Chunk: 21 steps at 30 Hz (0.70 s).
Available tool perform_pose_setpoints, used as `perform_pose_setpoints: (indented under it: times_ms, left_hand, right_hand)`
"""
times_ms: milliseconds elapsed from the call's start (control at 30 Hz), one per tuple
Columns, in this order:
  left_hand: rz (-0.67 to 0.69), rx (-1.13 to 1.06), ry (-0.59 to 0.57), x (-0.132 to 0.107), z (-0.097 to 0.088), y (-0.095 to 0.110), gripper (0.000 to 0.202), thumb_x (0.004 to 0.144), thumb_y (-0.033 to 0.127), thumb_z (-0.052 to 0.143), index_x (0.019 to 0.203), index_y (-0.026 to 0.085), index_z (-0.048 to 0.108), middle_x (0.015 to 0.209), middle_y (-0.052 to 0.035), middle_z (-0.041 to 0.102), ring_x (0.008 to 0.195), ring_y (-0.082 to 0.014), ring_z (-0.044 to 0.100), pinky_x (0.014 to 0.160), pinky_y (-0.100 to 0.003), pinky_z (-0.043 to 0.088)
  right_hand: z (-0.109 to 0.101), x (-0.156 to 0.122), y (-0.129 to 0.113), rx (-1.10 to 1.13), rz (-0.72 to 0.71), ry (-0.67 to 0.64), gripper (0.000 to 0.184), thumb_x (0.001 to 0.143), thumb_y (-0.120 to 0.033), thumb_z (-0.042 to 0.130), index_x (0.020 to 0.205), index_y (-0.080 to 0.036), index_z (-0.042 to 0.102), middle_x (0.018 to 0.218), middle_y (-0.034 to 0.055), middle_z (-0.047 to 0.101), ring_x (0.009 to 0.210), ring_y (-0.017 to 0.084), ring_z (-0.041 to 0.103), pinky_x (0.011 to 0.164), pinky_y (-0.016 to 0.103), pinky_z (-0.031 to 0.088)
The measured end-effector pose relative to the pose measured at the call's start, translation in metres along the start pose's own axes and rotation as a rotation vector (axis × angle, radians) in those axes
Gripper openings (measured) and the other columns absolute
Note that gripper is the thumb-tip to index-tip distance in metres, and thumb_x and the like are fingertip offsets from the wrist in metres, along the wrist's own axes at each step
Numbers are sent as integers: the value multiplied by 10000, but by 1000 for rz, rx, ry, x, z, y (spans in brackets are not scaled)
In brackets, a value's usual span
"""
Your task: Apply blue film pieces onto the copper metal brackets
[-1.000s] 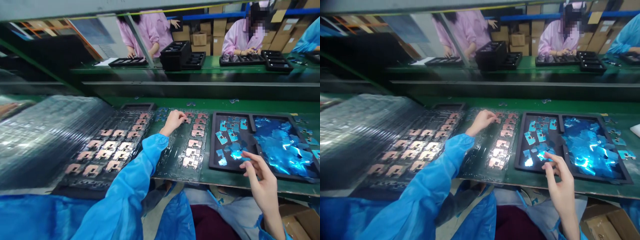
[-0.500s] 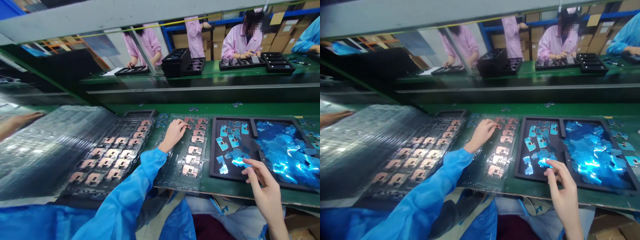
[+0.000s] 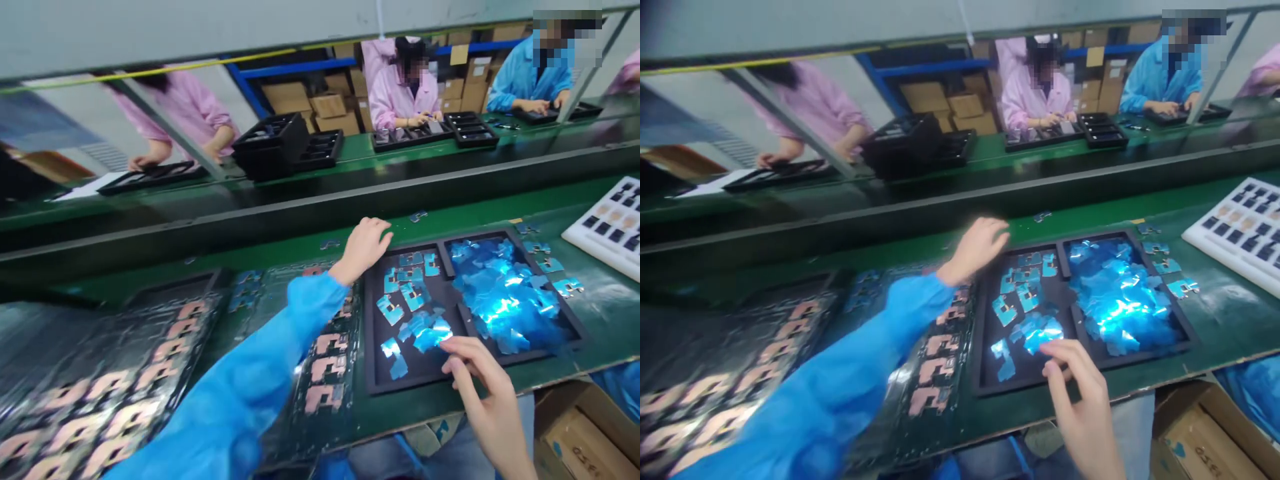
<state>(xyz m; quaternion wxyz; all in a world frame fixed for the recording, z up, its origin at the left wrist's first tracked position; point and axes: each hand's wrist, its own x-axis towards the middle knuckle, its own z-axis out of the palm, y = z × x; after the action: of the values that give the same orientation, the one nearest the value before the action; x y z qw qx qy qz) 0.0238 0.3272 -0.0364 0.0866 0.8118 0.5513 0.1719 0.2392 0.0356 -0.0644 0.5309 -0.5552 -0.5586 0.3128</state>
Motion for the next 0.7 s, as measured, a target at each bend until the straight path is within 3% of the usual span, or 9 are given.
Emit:
perform_pose_setpoints:
  times_ms: [100, 167, 267, 367, 433, 500, 567, 633, 700]
  left_hand:
    - [-64, -49, -45, 87, 38, 34, 288, 1061, 307, 652, 1261, 121, 745, 1330, -179, 745, 1287, -328, 659, 1165, -506, 503]
    - [-103, -92, -72, 121, 58, 47, 281, 1051, 349, 709, 1231, 136, 737, 1287, -142, 747, 1212, -299, 700, 1103, -524, 550]
    - [-126, -178, -89, 142, 71, 57, 286, 1033, 405, 753, 1180, 160, 740, 1249, -98, 755, 1159, -268, 724, 1059, -521, 582]
    - [-157, -290, -80, 137, 58, 61, 181, 919, 319, 846, 957, 158, 775, 1040, -96, 805, 1085, -296, 754, 1034, -485, 583]
    - [-179, -384, -82, 116, 38, 64, 130, 846, 259, 865, 863, 167, 776, 913, -95, 814, 978, -296, 780, 965, -446, 610]
    - [-192, -486, -110, 76, 13, 68, 127, 862, 292, 832, 897, 180, 782, 899, -88, 826, 844, -250, 788, 850, -399, 649]
    - [-198, -624, -179, 20, -13, 74, 183, 896, 376, 799, 947, 202, 777, 910, -75, 837, 716, -207, 774, 725, -360, 665]
    - [-192, -899, -292, -45, -36, 85, 238, 854, 405, 850, 961, 210, 764, 874, -77, 834, 665, -219, 775, 654, -353, 666]
    - [-263, -1016, -310, -106, -53, 97, 255, 837, 414, 882, 951, 221, 762, 820, -63, 828, 660, -233, 786, 628, -341, 672]
  right_hand:
    - [-6, -9, 4, -16, -65, -17, 217, 1075, -247, 628, 1170, -266, 821, 1112, 97, 808, 912, 205, 803, 721, 245, 667]
    - [-7, -14, 7, -14, -35, 8, 218, 1078, -251, 618, 1145, -261, 826, 1106, 102, 811, 889, 205, 799, 719, 247, 663]
    - [-5, -15, 11, 0, 37, 100, 242, 1092, -279, 589, 1119, -255, 829, 1084, 98, 807, 768, 183, 766, 688, 252, 651]
    - [-8, -8, 11, 26, 1, 57, 249, 1087, -264, 587, 1149, -260, 829, 1081, 89, 809, 767, 183, 772, 675, 251, 651]
    - [-10, 0, 8, 47, -11, 34, 242, 1084, -261, 594, 1133, -259, 832, 1080, 89, 808, 835, 198, 789, 695, 257, 659]
    - [-10, 11, 3, 71, 22, 79, 224, 1084, -278, 608, 1121, -254, 828, 1083, 90, 805, 872, 202, 789, 701, 265, 662]
    - [-5, 23, -5, 112, 70, 147, 217, 1080, -308, 631, 1196, -246, 803, 1106, 95, 803, 857, 190, 777, 687, 267, 660]
    - [4, 35, -13, 168, 104, 184, 288, 1063, -334, 667, 1322, -238, 746, 1143, 99, 798, 839, 175, 768, 679, 265, 659]
    - [16, 44, -21, 232, 123, 164, 378, 1027, -352, 717, 1387, -235, 703, 1155, 96, 792, 848, 174, 772, 682, 266, 662]
